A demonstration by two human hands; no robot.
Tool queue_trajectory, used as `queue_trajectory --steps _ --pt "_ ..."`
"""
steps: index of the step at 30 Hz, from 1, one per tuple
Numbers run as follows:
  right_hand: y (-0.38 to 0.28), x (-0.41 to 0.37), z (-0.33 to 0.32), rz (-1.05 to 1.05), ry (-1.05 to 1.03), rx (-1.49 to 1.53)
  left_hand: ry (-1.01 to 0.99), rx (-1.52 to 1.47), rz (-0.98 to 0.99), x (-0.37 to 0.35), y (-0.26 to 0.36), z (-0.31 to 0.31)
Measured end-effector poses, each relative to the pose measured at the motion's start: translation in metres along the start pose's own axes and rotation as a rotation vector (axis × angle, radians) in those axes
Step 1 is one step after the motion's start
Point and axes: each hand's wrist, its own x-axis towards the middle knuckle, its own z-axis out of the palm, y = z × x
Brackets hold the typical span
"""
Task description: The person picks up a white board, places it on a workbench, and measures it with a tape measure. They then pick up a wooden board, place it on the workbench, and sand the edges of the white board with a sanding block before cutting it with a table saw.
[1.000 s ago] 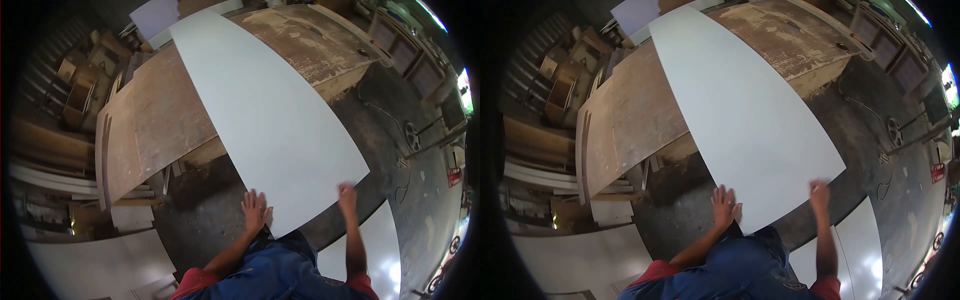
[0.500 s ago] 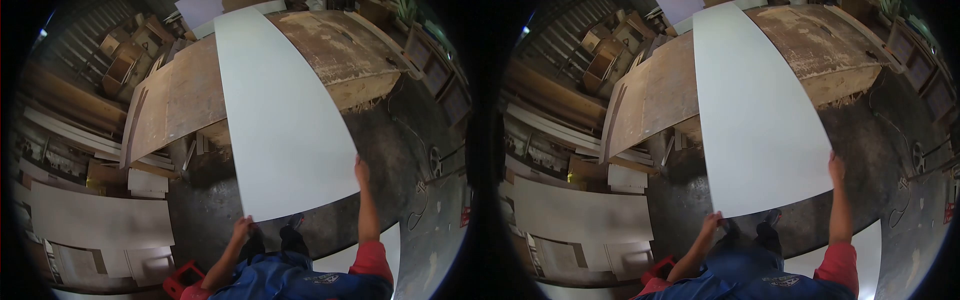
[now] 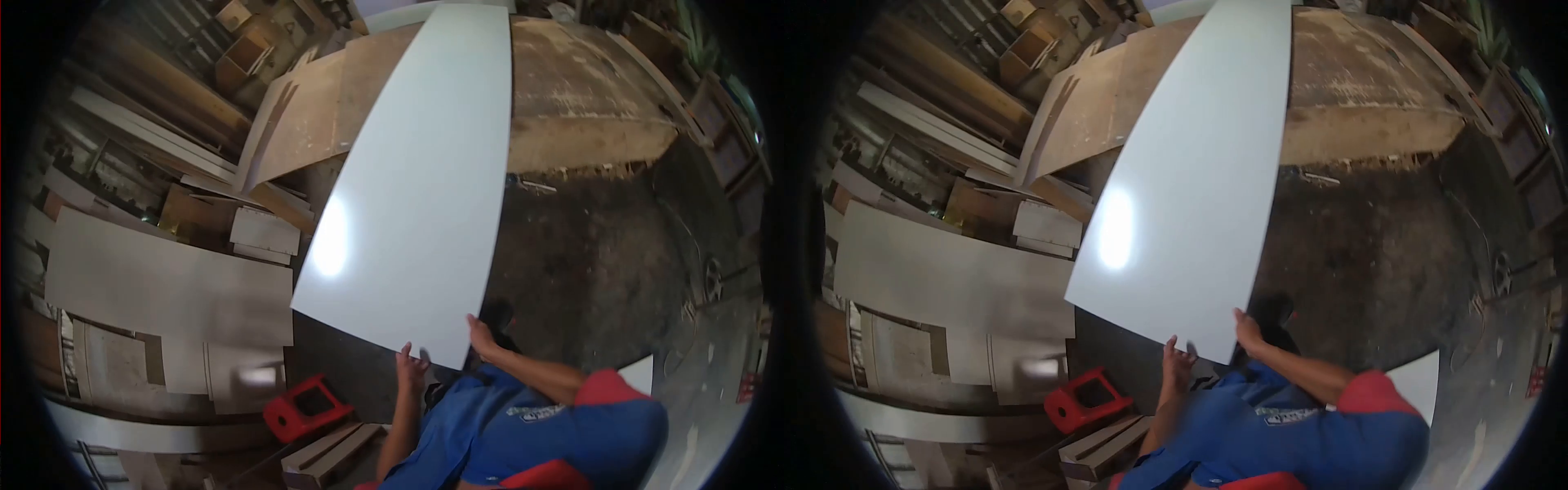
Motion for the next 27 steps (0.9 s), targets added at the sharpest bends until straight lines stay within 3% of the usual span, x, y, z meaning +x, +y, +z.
queue_trajectory --steps 2,3,5,6,8,9,11,12,13,16,20,24,26,27 --pt "-0.036 -0.04 0.034 0.303 -0.198 0.034 0.144 -0.13 0.017 0.006 -0.016 -0.023" --pt "-0.028 -0.049 0.049 0.315 -0.188 0.048 0.248 -0.171 0.025 -0.001 -0.005 -0.031" --pt "-0.022 -0.048 0.073 0.489 -0.452 0.011 0.193 -0.206 0.057 -0.003 0.01 -0.066" --pt "-0.024 -0.045 0.073 0.49 -0.455 0.009 0.145 -0.252 0.093 -0.002 0.018 -0.08" --pt "-0.05 -0.028 0.058 0.476 -0.84 -0.272 0.261 -0.256 0.075 -0.018 0.039 -0.085" --pt "-0.055 -0.006 0.055 0.394 -0.773 -0.393 0.299 -0.235 0.164 -0.021 0.047 -0.088" --pt "-0.079 0.04 0.03 0.026 -0.576 -0.606 0.34 -0.186 0.303 -0.011 0.052 -0.11" --pt "-0.046 0.091 0.013 -0.531 -0.416 -0.668 0.352 -0.195 0.312 -0.008 0.056 -0.119" --pt "-0.044 0.142 -0.007 -0.582 -0.392 -0.985 0.387 -0.189 0.34 -0.005 0.061 -0.125" --pt "-0.121 0.207 -0.06 0.184 -0.268 -0.2 0.533 -0.131 0.456 0.019 0.08 -0.144" --pt "-0.184 0.274 -0.084 0.114 0.041 0.165 0.73 0.111 0.351 0.033 0.117 -0.173" --pt "-0.232 0.353 -0.08 0.117 0.264 0.483 0.64 0.07 0.439 0.044 0.138 -0.189" --pt "-0.252 0.388 -0.069 0.041 0.048 0.725 0.664 0.112 0.454 0.045 0.142 -0.19" --pt "-0.27 0.391 -0.057 0.035 0.14 0.737 0.649 0.126 0.454 0.044 0.146 -0.182"
